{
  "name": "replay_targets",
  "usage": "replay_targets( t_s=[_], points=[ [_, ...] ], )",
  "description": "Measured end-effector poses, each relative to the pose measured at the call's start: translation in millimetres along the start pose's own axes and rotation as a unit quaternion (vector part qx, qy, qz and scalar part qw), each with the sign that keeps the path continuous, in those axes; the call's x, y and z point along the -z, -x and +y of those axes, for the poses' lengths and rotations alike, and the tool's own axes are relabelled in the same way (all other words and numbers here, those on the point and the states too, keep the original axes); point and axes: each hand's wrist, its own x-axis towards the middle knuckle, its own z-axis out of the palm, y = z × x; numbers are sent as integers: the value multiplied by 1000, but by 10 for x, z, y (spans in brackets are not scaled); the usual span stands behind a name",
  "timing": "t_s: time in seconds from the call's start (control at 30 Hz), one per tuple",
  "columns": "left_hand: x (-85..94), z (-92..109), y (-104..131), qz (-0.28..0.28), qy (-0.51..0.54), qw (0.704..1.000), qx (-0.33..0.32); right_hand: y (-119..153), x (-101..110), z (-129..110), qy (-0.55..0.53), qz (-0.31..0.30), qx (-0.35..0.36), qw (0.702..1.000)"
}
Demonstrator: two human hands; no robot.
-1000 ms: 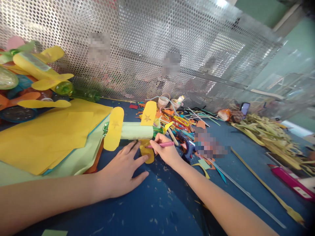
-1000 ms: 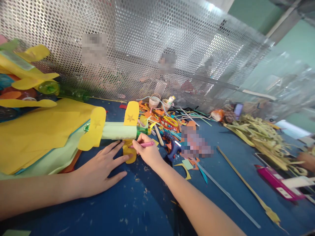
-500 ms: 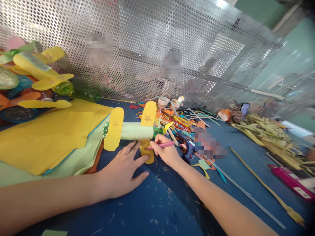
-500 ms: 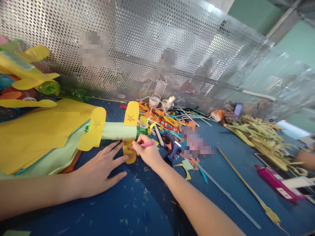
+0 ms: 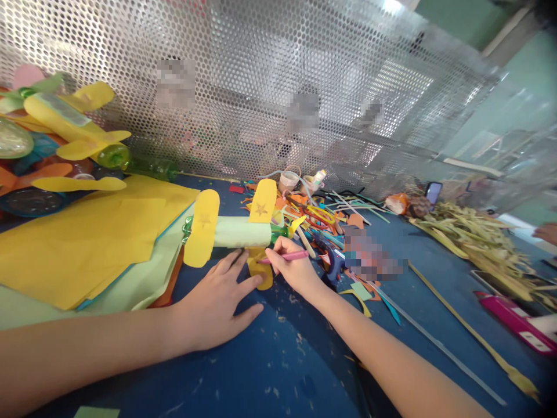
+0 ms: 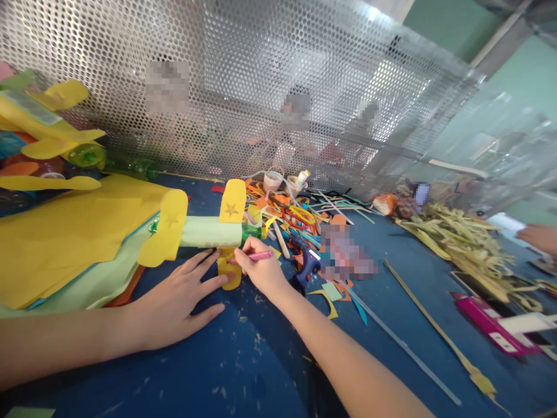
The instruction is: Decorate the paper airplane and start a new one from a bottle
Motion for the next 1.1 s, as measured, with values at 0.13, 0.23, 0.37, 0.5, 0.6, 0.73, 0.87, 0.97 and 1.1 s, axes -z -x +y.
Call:
replay_targets(
  t_s=[0.13, 0.23, 0.37, 0.5, 0.6, 0.73, 0.87, 0.97, 1.1],
  points=[
    [-7, -4, 5, 10, 4, 1000, -3, -9, 0, 41, 22, 15, 1, 1000],
    [-5, -5, 4, 9, 3, 1000, -4, -9, 2, 49, 17, 18, 3, 1000],
    [-1, -7, 2, 7, 1, 1000, -4, 18, 23, -22, -41, 93, 11, 995],
    [-7, -11, 4, 23, 10, 1000, -8, 42, 47, -89, -95, 146, -15, 985],
    [-10, -13, 2, 22, 9, 1000, -9, 32, 45, -85, -90, 88, -21, 992],
    [-5, -11, -2, 11, 2, 1000, -7, 5, 27, -62, -72, 34, -29, 996],
    [-12, -11, 4, 16, 7, 1000, -3, -8, 18, -40, -55, 37, -20, 998],
    [-20, -13, 7, 15, 7, 1000, -2, -10, 19, -1, -35, 28, -7, 999],
    [-11, -8, 3, 12, 2, 1000, -2, -13, 18, 51, -26, 23, -12, 999]
  ],
)
